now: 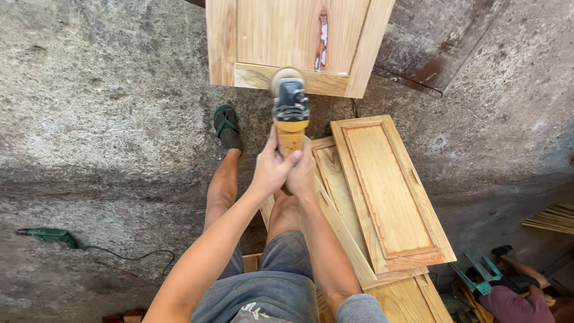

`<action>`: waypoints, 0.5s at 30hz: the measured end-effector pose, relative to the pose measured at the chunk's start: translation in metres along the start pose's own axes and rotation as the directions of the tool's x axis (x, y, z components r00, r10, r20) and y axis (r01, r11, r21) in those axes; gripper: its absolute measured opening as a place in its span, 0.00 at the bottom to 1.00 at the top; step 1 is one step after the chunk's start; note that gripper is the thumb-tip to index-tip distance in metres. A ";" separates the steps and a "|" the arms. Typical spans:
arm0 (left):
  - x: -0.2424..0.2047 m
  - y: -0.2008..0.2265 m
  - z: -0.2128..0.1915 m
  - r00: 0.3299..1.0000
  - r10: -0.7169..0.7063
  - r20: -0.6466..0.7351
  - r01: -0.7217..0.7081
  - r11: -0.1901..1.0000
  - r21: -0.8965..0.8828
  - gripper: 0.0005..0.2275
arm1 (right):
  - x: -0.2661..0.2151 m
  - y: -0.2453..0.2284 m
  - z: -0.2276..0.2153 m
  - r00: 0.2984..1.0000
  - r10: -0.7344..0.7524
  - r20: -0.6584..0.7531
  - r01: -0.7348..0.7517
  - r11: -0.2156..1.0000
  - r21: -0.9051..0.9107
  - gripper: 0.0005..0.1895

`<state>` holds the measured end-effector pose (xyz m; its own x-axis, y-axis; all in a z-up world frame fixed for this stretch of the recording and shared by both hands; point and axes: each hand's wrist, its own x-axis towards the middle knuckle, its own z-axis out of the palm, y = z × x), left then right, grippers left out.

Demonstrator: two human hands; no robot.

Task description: The person uses an angle grinder with a sanding disc to smooth the surfaces and edges of wooden panels. They handle the panels one at a time, flipping them over to sand both sides and edges, then placing them back on a stack.

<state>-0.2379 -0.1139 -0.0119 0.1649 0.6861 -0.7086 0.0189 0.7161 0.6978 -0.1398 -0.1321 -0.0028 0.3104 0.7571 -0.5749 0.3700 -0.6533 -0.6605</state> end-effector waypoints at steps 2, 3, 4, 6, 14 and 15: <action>0.008 0.005 0.024 0.999 -0.020 0.050 0.016 0.996 0.091 0.44 | 0.005 0.014 -0.022 0.999 0.020 -0.048 -0.018 0.999 0.051 0.24; 0.009 0.008 0.033 0.997 0.020 0.075 -0.029 0.993 0.119 0.43 | 0.006 0.019 -0.032 0.997 0.043 -0.068 -0.038 0.997 0.074 0.22; 0.008 0.010 0.041 0.993 0.059 0.101 -0.073 0.987 0.145 0.43 | 0.005 0.022 -0.038 0.994 0.067 -0.087 -0.058 0.994 0.098 0.21; 0.008 0.013 0.048 0.994 0.087 0.072 -0.095 0.988 0.123 0.42 | 0.008 0.027 -0.044 0.994 0.014 -0.104 -0.008 0.998 0.059 0.22; -0.001 0.007 0.042 0.991 0.128 -0.049 -0.130 0.991 -0.043 0.40 | 0.011 0.032 -0.032 0.997 0.017 0.079 -0.019 1.000 0.017 0.28; 0.000 0.005 0.048 0.991 0.133 -0.032 -0.133 0.991 0.001 0.40 | 0.011 0.037 -0.038 0.999 0.003 0.039 -0.006 0.999 0.052 0.27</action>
<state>-0.1903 -0.1160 -0.0033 0.1345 0.7788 -0.6127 -0.0027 0.6186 0.7857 -0.0891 -0.1480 -0.0152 0.2772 0.7539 -0.5956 0.3224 -0.6569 -0.6815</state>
